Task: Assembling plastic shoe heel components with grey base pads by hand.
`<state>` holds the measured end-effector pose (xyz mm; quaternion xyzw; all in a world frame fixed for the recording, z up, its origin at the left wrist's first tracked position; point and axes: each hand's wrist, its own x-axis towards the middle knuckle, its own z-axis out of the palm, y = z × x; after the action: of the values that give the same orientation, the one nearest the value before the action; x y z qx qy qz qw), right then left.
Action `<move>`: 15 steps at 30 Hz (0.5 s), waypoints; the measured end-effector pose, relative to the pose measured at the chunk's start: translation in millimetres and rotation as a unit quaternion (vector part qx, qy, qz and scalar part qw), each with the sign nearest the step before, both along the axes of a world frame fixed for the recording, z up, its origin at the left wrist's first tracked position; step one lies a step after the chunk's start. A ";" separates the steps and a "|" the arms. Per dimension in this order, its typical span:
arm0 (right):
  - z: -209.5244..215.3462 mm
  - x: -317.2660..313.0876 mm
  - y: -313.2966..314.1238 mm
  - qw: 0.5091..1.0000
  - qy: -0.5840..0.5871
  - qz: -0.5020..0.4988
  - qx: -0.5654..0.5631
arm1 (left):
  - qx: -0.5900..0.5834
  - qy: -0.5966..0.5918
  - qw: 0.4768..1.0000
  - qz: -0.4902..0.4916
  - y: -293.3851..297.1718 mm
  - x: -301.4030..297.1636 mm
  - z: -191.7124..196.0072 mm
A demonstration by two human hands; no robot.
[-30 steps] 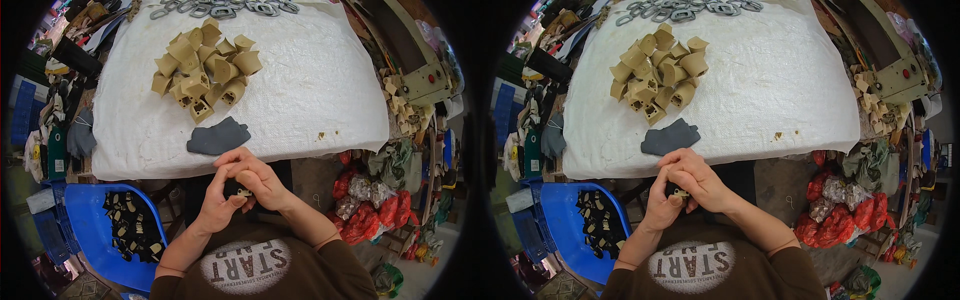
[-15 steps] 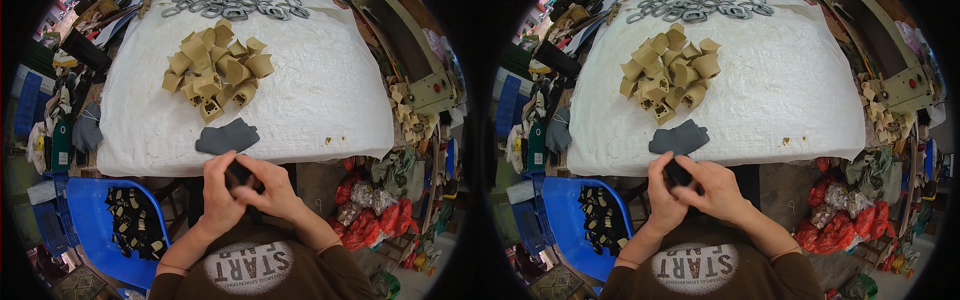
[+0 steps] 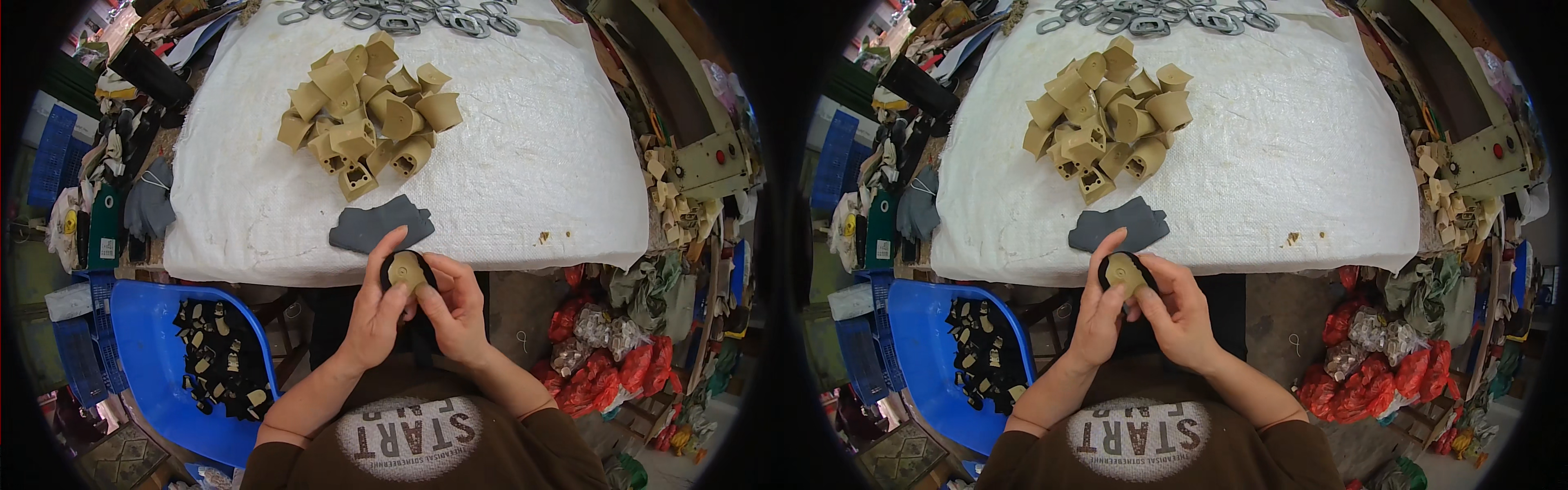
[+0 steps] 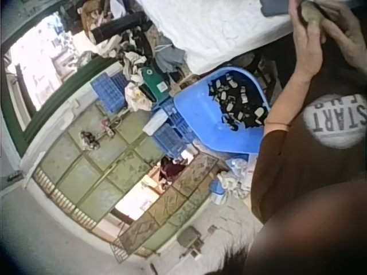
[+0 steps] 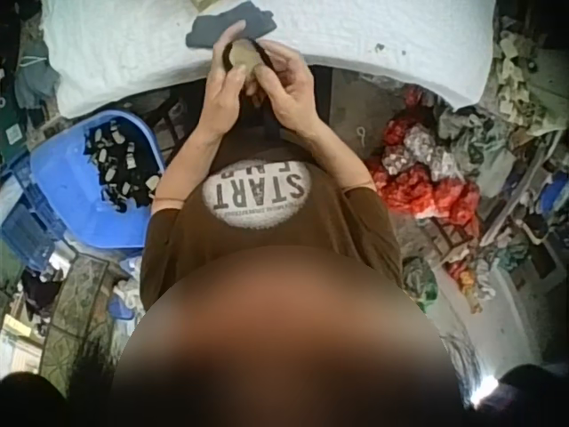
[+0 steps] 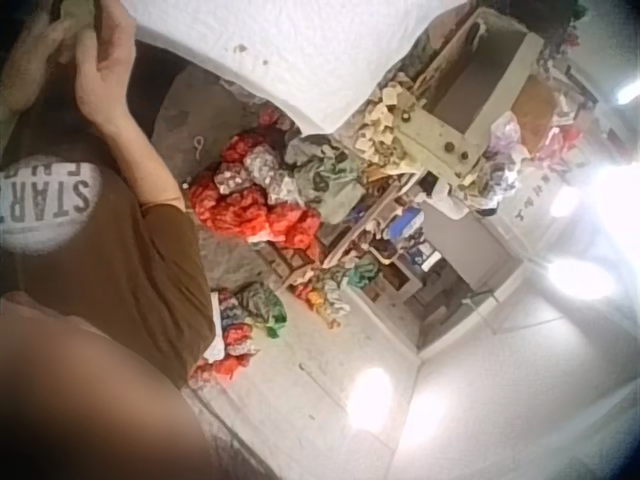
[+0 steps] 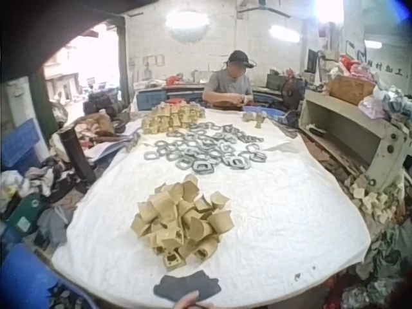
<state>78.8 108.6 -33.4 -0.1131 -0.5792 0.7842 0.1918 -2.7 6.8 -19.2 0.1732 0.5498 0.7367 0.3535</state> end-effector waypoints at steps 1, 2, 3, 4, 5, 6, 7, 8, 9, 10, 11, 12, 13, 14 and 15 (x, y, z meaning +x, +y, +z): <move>-0.2 -2.3 -2.2 0.999 0.037 -0.004 0.024 | 0.017 -0.031 0.999 -0.019 -0.4 -2.7 -0.5; 3.6 -3.3 -3.9 0.999 0.016 -0.019 0.020 | 0.018 -0.057 0.998 -0.014 -1.4 -1.2 3.0; 13.2 -2.2 -1.2 1.000 0.017 -0.017 0.018 | 0.017 -0.057 0.998 -0.012 -3.3 -2.0 0.7; 25.1 1.4 6.1 0.996 -0.051 0.054 0.046 | 0.012 -0.005 1.000 0.016 -6.0 -2.3 -3.2; 30.8 3.4 12.1 0.982 -0.119 0.124 0.074 | 0.006 0.046 0.998 0.043 -8.7 -2.6 -6.7; 29.5 4.7 18.0 0.983 -0.120 0.122 0.074 | 0.016 0.038 0.999 0.035 -9.2 -6.9 -8.8; 26.1 5.3 23.6 0.981 -0.095 0.082 0.148 | 0.017 0.037 0.999 0.033 -12.5 -9.5 -8.1; 22.7 4.6 28.4 0.972 -0.070 0.042 0.222 | 0.014 0.029 0.999 -0.020 -16.1 -11.9 -5.9; 19.6 2.3 32.1 0.977 -0.056 -0.011 0.205 | 0.011 0.020 0.997 -0.073 -17.7 -12.8 -2.7; 17.1 -5.8 39.3 0.968 -0.018 -0.024 0.250 | -0.023 0.065 0.993 -0.099 -16.5 -11.7 6.8; 14.8 -13.3 46.0 0.955 0.018 -0.038 0.295 | -0.022 0.064 0.992 -0.103 -15.9 -11.3 6.4; 12.9 -16.9 47.1 0.954 0.015 -0.042 0.297 | -0.022 0.104 0.987 -0.123 -14.2 -10.7 5.5; 10.9 -21.1 45.5 0.991 0.015 0.032 0.132 | -0.022 0.144 0.979 -0.143 -12.4 -9.8 4.7; 8.9 -22.8 46.1 0.994 0.016 0.105 -0.038 | -0.022 0.133 0.980 -0.147 -11.1 -7.7 8.6; 6.5 -23.1 48.8 0.994 0.015 0.103 -0.038 | -0.021 0.133 0.980 -0.149 -11.3 -7.6 10.6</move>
<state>55.7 157.4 -26.9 -0.0480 -0.5548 0.8226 0.1147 -10.4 -4.5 -8.6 0.3416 0.5756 0.6344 0.3867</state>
